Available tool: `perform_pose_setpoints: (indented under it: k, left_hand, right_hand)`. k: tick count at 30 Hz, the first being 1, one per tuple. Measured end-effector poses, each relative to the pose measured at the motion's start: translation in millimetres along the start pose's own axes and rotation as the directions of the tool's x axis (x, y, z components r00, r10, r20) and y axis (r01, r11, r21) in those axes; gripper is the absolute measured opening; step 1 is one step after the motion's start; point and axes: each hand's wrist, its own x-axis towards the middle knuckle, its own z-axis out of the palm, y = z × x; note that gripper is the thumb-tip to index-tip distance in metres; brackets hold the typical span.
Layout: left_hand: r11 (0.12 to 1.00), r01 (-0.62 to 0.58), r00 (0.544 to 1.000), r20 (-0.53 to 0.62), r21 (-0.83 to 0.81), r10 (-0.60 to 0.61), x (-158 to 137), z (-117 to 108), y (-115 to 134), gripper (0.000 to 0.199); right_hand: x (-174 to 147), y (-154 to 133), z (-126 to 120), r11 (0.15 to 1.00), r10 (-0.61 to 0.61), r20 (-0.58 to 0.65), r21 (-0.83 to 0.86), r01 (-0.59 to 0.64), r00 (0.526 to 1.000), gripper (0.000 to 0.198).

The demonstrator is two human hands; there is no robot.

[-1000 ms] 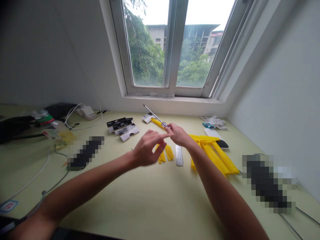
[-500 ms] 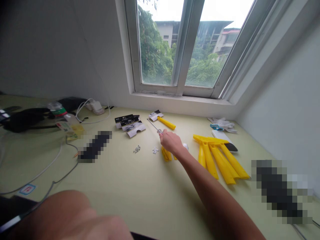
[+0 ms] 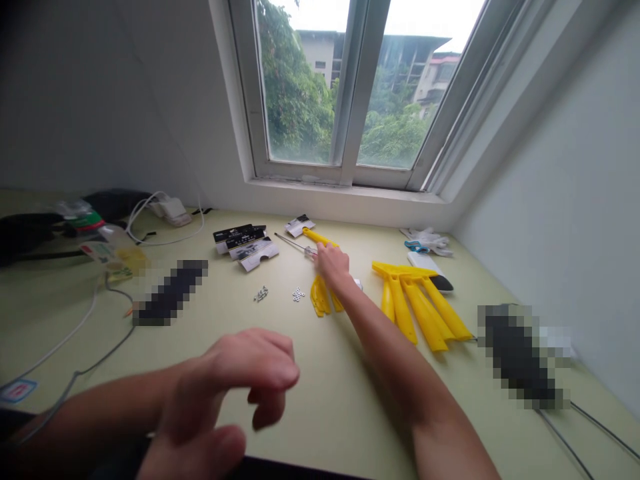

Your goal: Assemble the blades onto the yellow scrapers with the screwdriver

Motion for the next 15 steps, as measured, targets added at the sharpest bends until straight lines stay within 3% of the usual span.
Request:
perform_pose_setpoints:
  k: [2,5,8,11,15]
  left_hand:
    - [0.999,-0.018,1.000,0.019,0.046,0.018,-1.0,-3.9,-20.9,0.056]
    - [0.956,0.180,0.984,-0.047,0.232,-0.174,-14.5,-18.2,-59.3,0.038]
    - [0.890,0.378,0.922,-0.194,0.254,-0.336,-30.3,-30.9,-89.5,0.026]
    - [0.859,0.462,0.873,-0.286,0.220,-0.396,-37.0,-33.1,-103.3,0.024]
    - [0.841,0.514,0.832,-0.333,0.167,-0.443,-37.4,-30.4,-106.7,0.026]
  right_hand:
    - [-15.5,13.5,-12.5,0.999,0.016,-0.029,-0.032,-0.017,0.999,0.039]
    - [-47.0,54.0,-36.3,0.992,0.096,-0.034,-0.083,-0.098,0.995,0.037]
    - [-76.9,101.5,-50.0,0.958,0.249,0.000,-0.147,-0.246,0.969,0.035]
    - [-94.2,131.0,-44.4,0.919,0.370,0.142,-0.204,-0.339,0.918,0.043]
    - [-97.0,140.5,-34.5,0.931,0.344,0.182,-0.193,-0.310,0.921,0.037]
